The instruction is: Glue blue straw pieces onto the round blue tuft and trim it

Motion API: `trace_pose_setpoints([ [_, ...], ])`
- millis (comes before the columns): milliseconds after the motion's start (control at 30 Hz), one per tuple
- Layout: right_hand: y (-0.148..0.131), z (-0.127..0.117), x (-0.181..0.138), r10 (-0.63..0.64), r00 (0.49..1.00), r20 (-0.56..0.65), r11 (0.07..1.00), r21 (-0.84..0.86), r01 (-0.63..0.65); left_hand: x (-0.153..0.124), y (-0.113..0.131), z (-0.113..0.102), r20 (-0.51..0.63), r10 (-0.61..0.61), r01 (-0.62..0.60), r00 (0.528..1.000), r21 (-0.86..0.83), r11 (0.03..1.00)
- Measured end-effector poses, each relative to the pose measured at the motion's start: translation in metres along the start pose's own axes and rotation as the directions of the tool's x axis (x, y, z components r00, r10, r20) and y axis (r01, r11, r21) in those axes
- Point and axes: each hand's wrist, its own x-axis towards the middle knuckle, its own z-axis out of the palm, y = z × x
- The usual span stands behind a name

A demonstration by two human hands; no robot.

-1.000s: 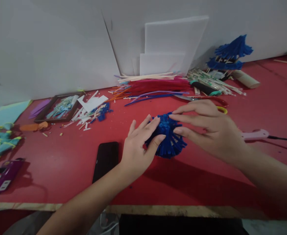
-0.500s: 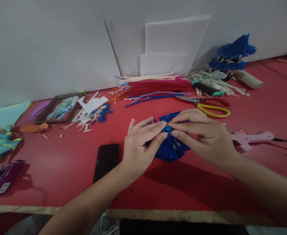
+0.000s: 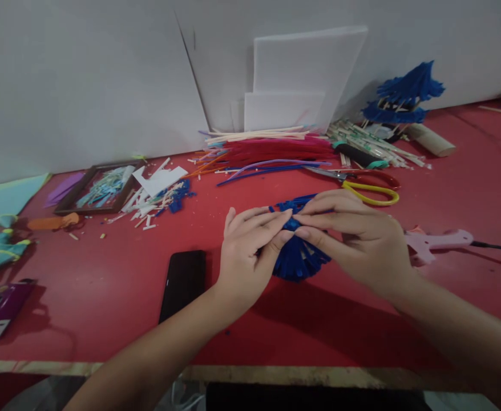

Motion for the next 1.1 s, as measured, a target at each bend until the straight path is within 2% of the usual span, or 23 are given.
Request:
trace_pose_setpoints([
  [200,-0.002,0.002,0.000,0.022,1.000,-0.018,1.000,0.015,-0.022,0.000,0.004,0.005,-0.071,0.002,-0.006,0.997,-0.062,0.998],
  [333,-0.002,0.002,0.000,-0.003,1.000,-0.026,1.000,0.004,0.003,0.002,0.009,0.004,-0.054,0.003,-0.007,0.999,-0.077,0.997],
  [500,-0.004,0.004,-0.001,0.009,1.000,-0.021,1.000,-0.003,-0.009,0.004,0.008,0.000,-0.007,-0.158,0.155,0.987,-0.169,0.973],
  [600,-0.006,0.006,-0.002,0.017,1.000,-0.020,1.000,0.004,-0.016,0.005,0.004,0.002,-0.039,-0.259,0.243,0.965,-0.243,0.939],
  [667,-0.007,0.007,-0.002,0.011,1.000,-0.023,1.000,0.008,-0.011,0.005,0.002,0.004,-0.063,-0.277,0.248,0.959,-0.288,0.925],
  [800,-0.006,0.007,0.000,-0.011,1.000,-0.030,1.000,0.007,0.011,0.003,0.002,0.009,-0.110,-0.230,0.188,0.967,-0.304,0.934],
  [933,-0.006,0.006,0.002,-0.017,0.999,-0.031,1.000,0.006,0.017,0.003,0.008,0.009,-0.163,-0.120,0.088,0.979,-0.192,0.977],
  [1100,-0.007,0.006,0.003,-0.020,0.999,-0.034,1.000,0.006,0.020,0.004,0.011,0.005,-0.149,-0.045,0.029,0.988,-0.107,0.994],
])
